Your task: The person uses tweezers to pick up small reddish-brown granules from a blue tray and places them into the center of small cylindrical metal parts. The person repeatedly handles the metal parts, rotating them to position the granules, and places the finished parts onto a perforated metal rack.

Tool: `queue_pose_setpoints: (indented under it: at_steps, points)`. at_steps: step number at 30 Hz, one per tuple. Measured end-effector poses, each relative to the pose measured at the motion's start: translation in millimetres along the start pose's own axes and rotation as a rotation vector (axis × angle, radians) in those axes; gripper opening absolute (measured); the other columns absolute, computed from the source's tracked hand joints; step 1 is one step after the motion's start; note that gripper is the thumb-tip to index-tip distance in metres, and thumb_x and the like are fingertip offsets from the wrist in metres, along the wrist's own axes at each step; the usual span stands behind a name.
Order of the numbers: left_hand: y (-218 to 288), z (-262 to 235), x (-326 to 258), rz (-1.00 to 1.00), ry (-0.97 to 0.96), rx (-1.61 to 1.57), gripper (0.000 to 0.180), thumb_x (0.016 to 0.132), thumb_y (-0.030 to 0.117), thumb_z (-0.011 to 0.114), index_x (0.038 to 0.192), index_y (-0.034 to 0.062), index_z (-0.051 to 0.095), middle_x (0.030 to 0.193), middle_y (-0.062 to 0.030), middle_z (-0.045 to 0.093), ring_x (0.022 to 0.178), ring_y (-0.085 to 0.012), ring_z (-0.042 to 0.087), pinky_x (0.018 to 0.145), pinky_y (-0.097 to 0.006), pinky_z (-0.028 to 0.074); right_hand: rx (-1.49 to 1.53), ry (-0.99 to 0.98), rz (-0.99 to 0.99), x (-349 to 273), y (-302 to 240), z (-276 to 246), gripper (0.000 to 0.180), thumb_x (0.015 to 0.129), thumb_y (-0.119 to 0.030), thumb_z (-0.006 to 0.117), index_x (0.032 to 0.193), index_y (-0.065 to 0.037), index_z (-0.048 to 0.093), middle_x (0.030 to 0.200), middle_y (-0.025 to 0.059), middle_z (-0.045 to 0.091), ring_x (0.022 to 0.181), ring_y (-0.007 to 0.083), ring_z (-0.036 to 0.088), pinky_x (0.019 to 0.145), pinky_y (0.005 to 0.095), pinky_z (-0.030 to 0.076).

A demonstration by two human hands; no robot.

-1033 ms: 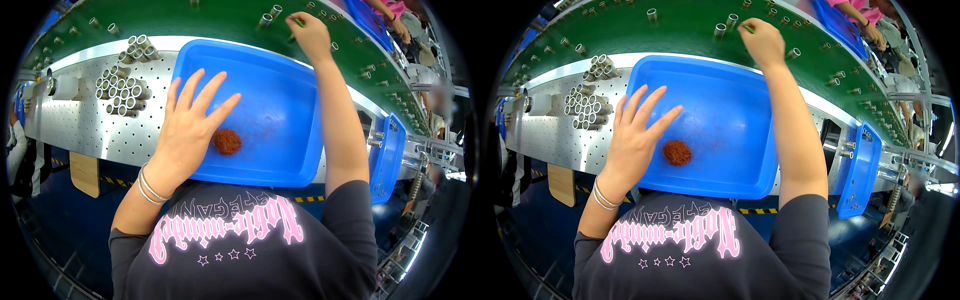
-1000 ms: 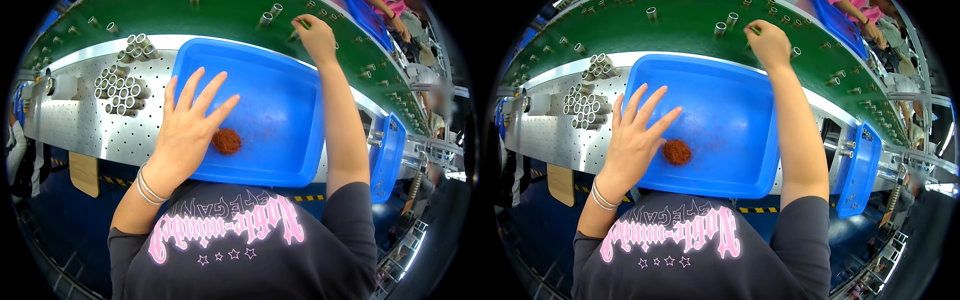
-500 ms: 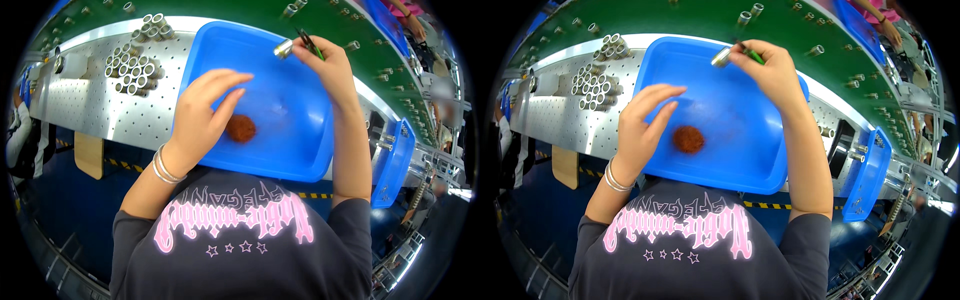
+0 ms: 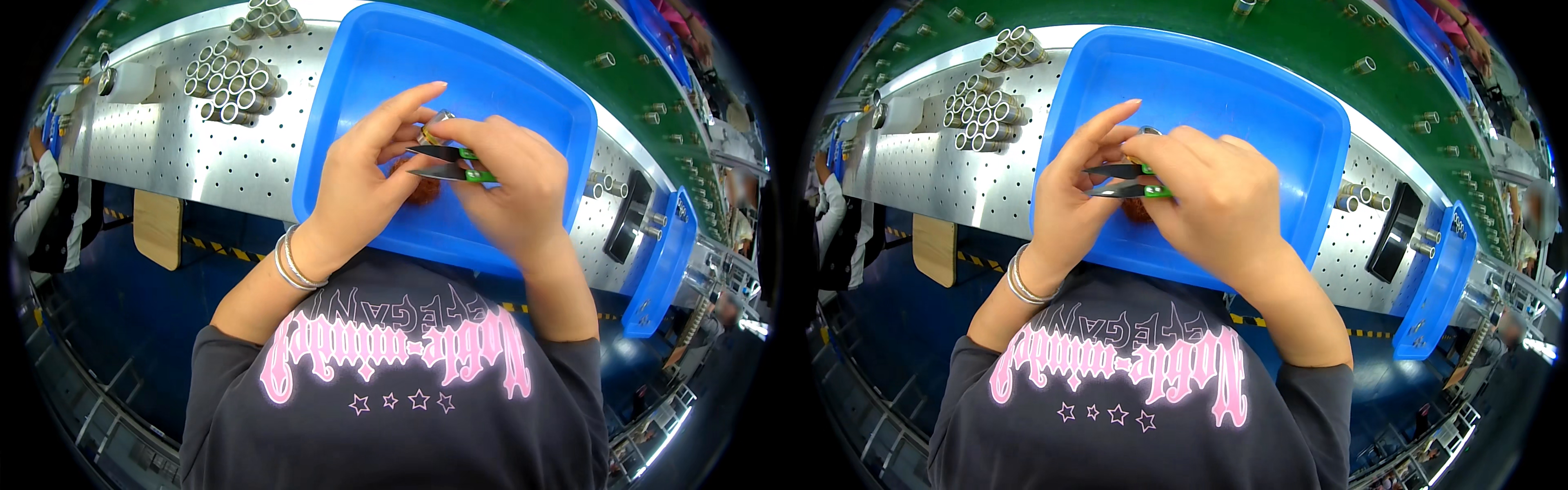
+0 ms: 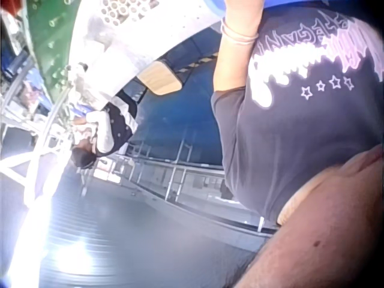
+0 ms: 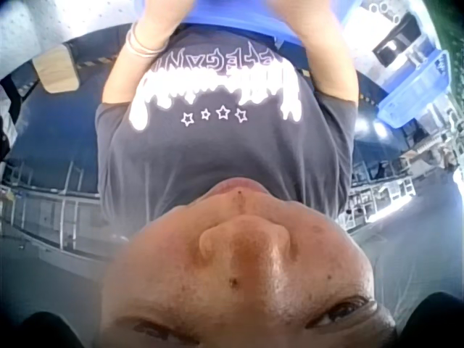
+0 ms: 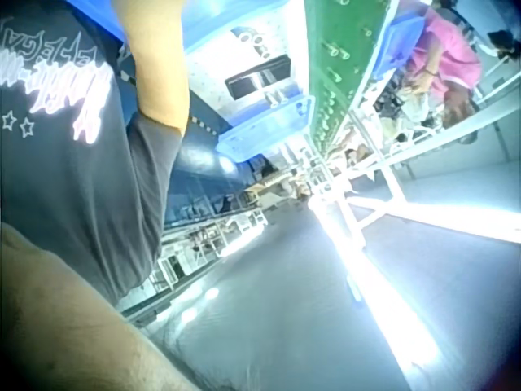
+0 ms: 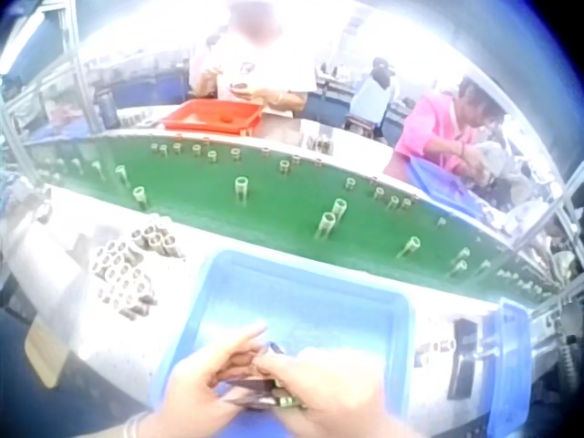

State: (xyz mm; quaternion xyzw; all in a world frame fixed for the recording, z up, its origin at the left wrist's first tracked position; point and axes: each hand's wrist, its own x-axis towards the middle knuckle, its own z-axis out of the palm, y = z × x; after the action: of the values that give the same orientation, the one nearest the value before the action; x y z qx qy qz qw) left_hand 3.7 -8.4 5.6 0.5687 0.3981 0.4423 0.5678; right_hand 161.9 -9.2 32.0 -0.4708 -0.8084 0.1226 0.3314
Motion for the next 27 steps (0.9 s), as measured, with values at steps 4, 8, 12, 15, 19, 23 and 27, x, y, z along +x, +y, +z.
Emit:
queue_pose_setpoints:
  at_steps: [4,8,12,15,19,23,27]
  points:
    - [2.3,-3.4,-0.1,-0.011,-0.079,0.080,0.049,0.078,-0.007,0.056,0.125,0.0002,0.045,0.113,-0.0100,0.054,0.095,-0.0164,0.060,0.081,-0.024,0.049,0.035,0.047,-0.051,-0.7,-0.3,8.5,0.019,0.062,-0.004,0.067,0.079,-0.010,0.060,0.070,0.0028,0.059,0.057,0.0166,0.056,0.049,0.0271,0.038]
    - [-6.3,-6.9,0.1,-0.174,-0.029,-0.435,0.040,0.082,-0.002,0.059,0.120,-0.0015,0.046,0.112,-0.0118,0.053,0.098,-0.0184,0.059,0.085,-0.026,0.048,0.518,0.048,0.286,-2.1,-8.4,0.8,0.010,0.072,-0.002,0.067,0.080,-0.006,0.061,0.069,0.0033,0.059,0.056,0.0096,0.053,0.049,0.0215,0.037]
    - [-0.6,-10.6,0.3,-0.331,-0.039,-0.701,0.042,0.086,0.008,0.057,0.125,0.0020,0.042,0.112,-0.0116,0.054,0.102,-0.0199,0.058,0.087,-0.028,0.047,0.727,0.036,0.494,-13.6,-0.9,-11.6,0.004,0.080,-0.003,0.064,0.080,-0.001,0.061,0.068,-0.0013,0.056,0.060,0.0023,0.045,0.052,0.0164,0.034]
    - [-3.0,-11.4,1.1,-0.373,-0.077,-0.784,0.045,0.089,0.012,0.054,0.130,0.0043,0.038,0.116,-0.0127,0.053,0.103,-0.0197,0.057,0.089,-0.027,0.047,0.724,0.076,0.482,-19.2,2.8,-9.5,0.004,0.080,-0.003,0.064,0.080,0.000,0.061,0.070,-0.0011,0.057,0.061,0.0021,0.046,0.052,0.0164,0.035]
    - [-3.9,-8.2,1.4,-0.382,-0.076,-0.847,0.046,0.090,0.012,0.052,0.133,0.0048,0.034,0.116,-0.0146,0.054,0.103,-0.0202,0.057,0.089,-0.028,0.047,0.711,0.108,0.481,-18.3,0.5,-5.8,0.005,0.080,-0.003,0.064,0.080,0.000,0.061,0.071,-0.0004,0.058,0.063,0.0028,0.048,0.053,0.0169,0.037]
    - [-2.9,-8.2,0.2,-0.372,-0.070,-0.726,0.048,0.091,0.011,0.050,0.134,0.0048,0.032,0.117,-0.0168,0.053,0.104,-0.0202,0.057,0.090,-0.028,0.047,0.645,0.090,0.427,-17.9,-2.8,-5.6,0.006,0.078,-0.001,0.066,0.080,0.000,0.061,0.071,0.0019,0.059,0.063,0.0054,0.050,0.054,0.0186,0.039]
    - [-7.2,-8.8,-0.1,-0.402,-0.062,-0.819,0.048,0.091,0.012,0.050,0.134,0.0044,0.031,0.118,-0.0179,0.052,0.104,-0.0204,0.057,0.090,-0.028,0.047,0.599,0.062,0.418,-22.7,-0.7,-6.4,0.008,0.074,0.001,0.067,0.079,-0.001,0.061,0.070,0.0043,0.059,0.062,0.0079,0.052,0.055,0.0206,0.039]
